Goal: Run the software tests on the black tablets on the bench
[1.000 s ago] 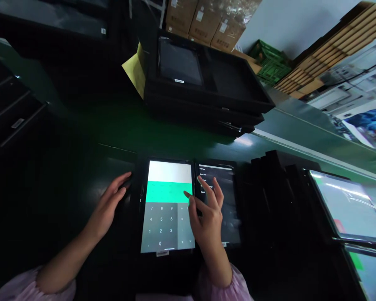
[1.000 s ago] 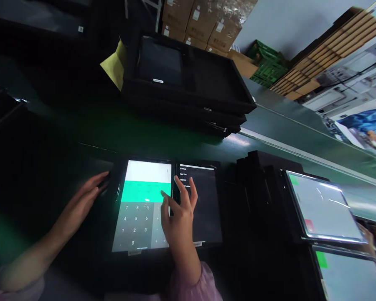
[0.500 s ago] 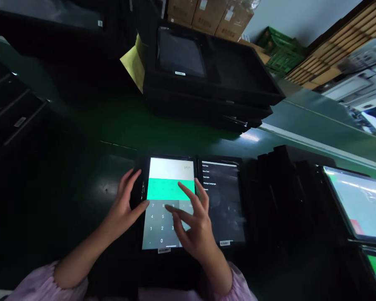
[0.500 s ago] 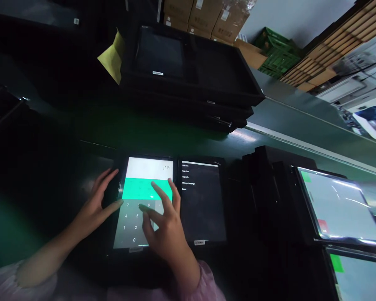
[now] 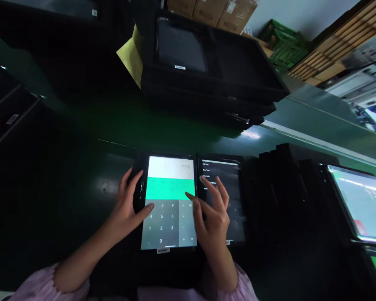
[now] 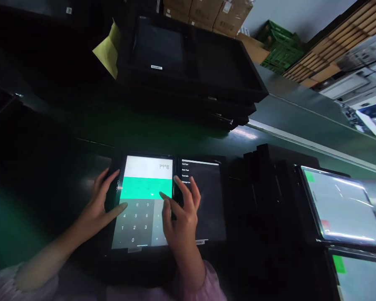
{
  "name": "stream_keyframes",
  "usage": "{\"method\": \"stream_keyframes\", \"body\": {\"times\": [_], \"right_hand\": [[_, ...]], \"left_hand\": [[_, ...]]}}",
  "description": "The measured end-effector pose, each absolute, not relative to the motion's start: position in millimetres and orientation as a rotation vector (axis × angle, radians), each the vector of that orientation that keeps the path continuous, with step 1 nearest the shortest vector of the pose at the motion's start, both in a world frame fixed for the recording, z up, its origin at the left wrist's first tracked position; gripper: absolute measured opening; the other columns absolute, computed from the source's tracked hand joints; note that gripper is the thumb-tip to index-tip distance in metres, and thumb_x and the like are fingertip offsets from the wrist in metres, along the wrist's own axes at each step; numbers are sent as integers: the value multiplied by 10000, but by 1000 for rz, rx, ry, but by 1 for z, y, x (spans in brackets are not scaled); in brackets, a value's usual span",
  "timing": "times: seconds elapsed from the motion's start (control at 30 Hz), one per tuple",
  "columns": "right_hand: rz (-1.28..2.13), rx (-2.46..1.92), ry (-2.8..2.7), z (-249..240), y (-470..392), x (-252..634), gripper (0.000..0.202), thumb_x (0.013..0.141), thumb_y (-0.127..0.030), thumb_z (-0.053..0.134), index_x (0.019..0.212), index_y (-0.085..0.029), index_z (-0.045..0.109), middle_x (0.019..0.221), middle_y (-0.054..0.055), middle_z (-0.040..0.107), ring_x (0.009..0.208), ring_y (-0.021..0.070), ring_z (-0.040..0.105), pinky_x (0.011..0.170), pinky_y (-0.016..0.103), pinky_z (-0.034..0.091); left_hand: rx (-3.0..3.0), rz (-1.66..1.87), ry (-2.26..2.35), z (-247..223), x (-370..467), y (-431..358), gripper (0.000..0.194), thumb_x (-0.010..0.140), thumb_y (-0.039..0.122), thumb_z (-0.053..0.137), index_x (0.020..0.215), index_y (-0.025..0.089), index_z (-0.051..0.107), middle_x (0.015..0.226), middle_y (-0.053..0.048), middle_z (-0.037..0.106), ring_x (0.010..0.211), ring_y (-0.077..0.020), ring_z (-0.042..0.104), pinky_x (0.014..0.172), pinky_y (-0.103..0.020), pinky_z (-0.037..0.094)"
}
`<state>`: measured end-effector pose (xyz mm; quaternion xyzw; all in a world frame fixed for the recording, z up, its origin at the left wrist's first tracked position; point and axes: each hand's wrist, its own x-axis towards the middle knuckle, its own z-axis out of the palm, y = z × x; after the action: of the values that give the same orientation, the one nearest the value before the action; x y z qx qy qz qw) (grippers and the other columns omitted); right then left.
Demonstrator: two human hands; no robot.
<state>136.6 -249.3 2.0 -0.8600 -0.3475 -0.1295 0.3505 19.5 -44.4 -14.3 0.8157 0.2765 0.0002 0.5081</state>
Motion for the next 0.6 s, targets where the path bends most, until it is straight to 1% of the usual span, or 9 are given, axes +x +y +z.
{"method": "stream_keyframes", "body": {"times": [0.07,0.17,0.27,0.33,0.37,0.5,0.6], "right_hand": [[-377,-2284,-839,-2,-253,141,282,1018,-211,531,1008,-224,812,1417,127,591,1480,398,346,1051,661,481],[-378,-2344,-812,-6,-253,142,284,1029,-238,526,1022,-224,809,1426,132,582,1488,415,316,1039,689,479],[-312,-2349,-886,-6,-248,137,266,1021,-206,537,1095,-232,792,1504,129,509,1529,416,223,1077,712,439],[-248,-2345,-946,-5,-246,134,267,1015,-193,548,1143,-238,777,1568,121,442,1551,424,149,1089,725,421],[-234,-2345,-954,-4,-245,133,269,1015,-191,546,1149,-240,775,1577,114,434,1554,424,139,1088,721,427],[-303,-2342,-862,-4,-248,137,259,1020,-196,536,1080,-220,787,1503,107,522,1538,403,209,1091,698,445],[-322,-2356,-849,-4,-250,138,256,1021,-200,535,1077,-216,785,1503,120,511,1543,408,192,1107,723,409]], "left_hand": [[1922,-16,664,-12,19,-44,744,910,592,613,1557,438,279,1721,-44,40,1575,-396,105,1133,-641,396],[1870,-10,694,-9,19,-44,730,898,627,601,1542,424,321,1719,-49,58,1572,-405,115,1120,-625,421],[1845,-11,716,-6,20,-43,732,880,642,609,1527,409,359,1718,-57,77,1566,-423,135,1050,-577,506],[1844,-9,721,-5,21,-43,711,885,632,605,1520,405,377,1717,-54,90,1566,-422,137,1037,-561,520],[1844,-6,722,-5,21,-43,696,894,625,596,1518,403,382,1717,-51,94,1569,-415,133,1048,-561,514],[1836,-14,741,-6,21,-42,662,919,618,558,1524,418,375,1720,-27,95,1577,-387,122,1052,-568,511],[1830,-15,762,-7,22,-41,663,908,636,560,1513,422,394,1720,-16,106,1575,-381,139,1071,-586,492]]}}
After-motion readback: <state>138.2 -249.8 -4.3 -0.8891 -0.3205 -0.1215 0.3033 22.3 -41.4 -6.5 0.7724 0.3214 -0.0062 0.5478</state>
